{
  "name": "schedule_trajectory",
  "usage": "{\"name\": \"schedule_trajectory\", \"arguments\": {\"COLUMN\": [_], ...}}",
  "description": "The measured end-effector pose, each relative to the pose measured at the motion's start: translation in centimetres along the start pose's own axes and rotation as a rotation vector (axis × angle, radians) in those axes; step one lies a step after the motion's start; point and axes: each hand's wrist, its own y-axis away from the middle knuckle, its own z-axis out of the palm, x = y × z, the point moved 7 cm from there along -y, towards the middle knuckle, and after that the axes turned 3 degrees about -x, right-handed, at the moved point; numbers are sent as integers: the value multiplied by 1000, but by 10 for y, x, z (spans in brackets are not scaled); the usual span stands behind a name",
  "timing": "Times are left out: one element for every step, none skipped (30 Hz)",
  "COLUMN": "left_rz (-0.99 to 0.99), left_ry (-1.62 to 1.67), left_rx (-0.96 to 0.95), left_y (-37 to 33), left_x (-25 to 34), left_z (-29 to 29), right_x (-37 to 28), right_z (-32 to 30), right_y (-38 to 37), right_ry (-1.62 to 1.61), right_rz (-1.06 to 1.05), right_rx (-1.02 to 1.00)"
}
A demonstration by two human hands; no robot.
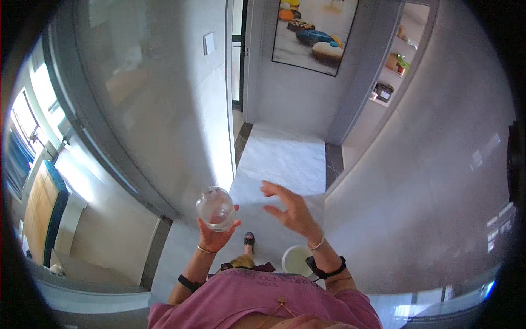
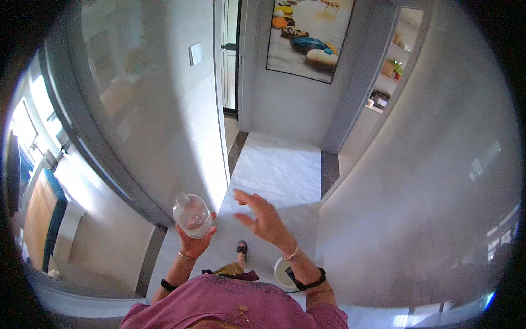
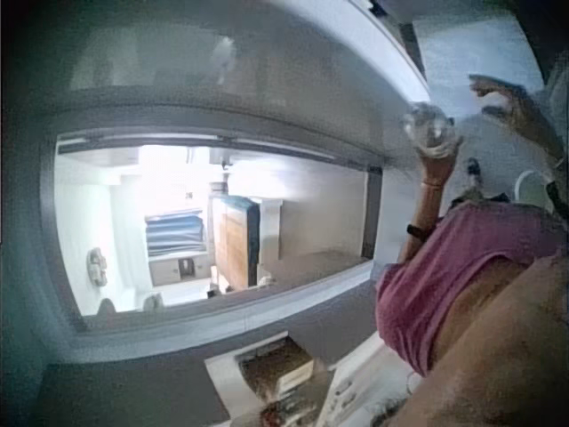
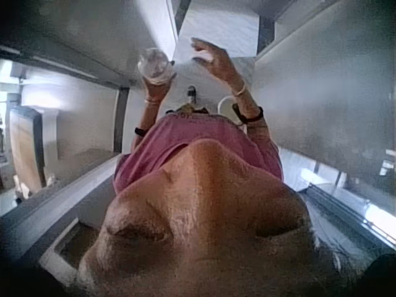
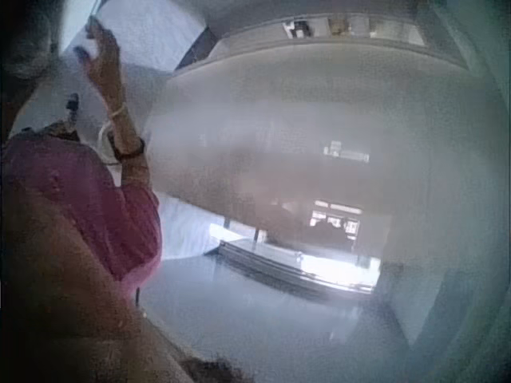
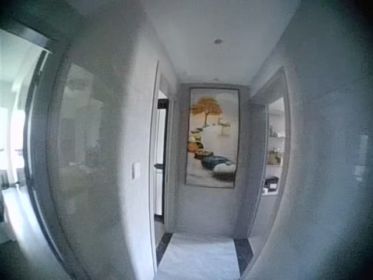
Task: The person fills a round container with water from a bucket and then pours the water into multiple potted plants located on shelves and a balcony.
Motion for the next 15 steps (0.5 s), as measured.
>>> {"name": "schedule_trajectory", "arguments": {"left_rz": [11, -17, -47, -91, -87, -144, -194, -187, -234, -274, -312, -326, -289, -323, -355], "left_ry": [-4, -50, -95, -8, -10, -34, -55, -85, -62, -44, -27, -22, -73, -64, -55], "left_rx": [7, 7, 7, -26, -29, -114, -192, -188, -182, -190, -196, -191, -147, -187, -226], "left_y": [-24, -50, -74, -100, -133, -167, -196, -223, -250, -276, -303, -329, -355, -381, -406], "left_x": [5, 7, 7, 2, 6, 8, 6, 6, 0, -5, -10, -14, -18, -23, -26], "left_z": [-7, -16, -23, -20, -24, -23, -22, -22, -32, -37, -41, -46, -53, -59, -66], "right_x": [12, 28, 46, 67, 92, 112, 132, 151, 172, 192, 209, 229, 250, 273, 291], "right_z": [12, 14, 23, 26, 25, 21, 16, 12, 4, -2, -7, -15, -21, -26, -29], "right_y": [-18, -32, -46, -64, -82, -102, -117, -131, -145, -159, -173, -188, -202, -218, -237], "right_ry": [104, 96, 166, 244, 221, 228, 231, 229, 176, 123, 118, 103, 85, 84, 75], "right_rz": [-51, -56, -36, -19, 49, 31, 12, 7, 48, 96, 95, 125, 152, 166, 161], "right_rx": [-104, -109, -223, -331, -406, -353, -309, -318, -285, -242, -243, -195, -150, -113, -120]}}
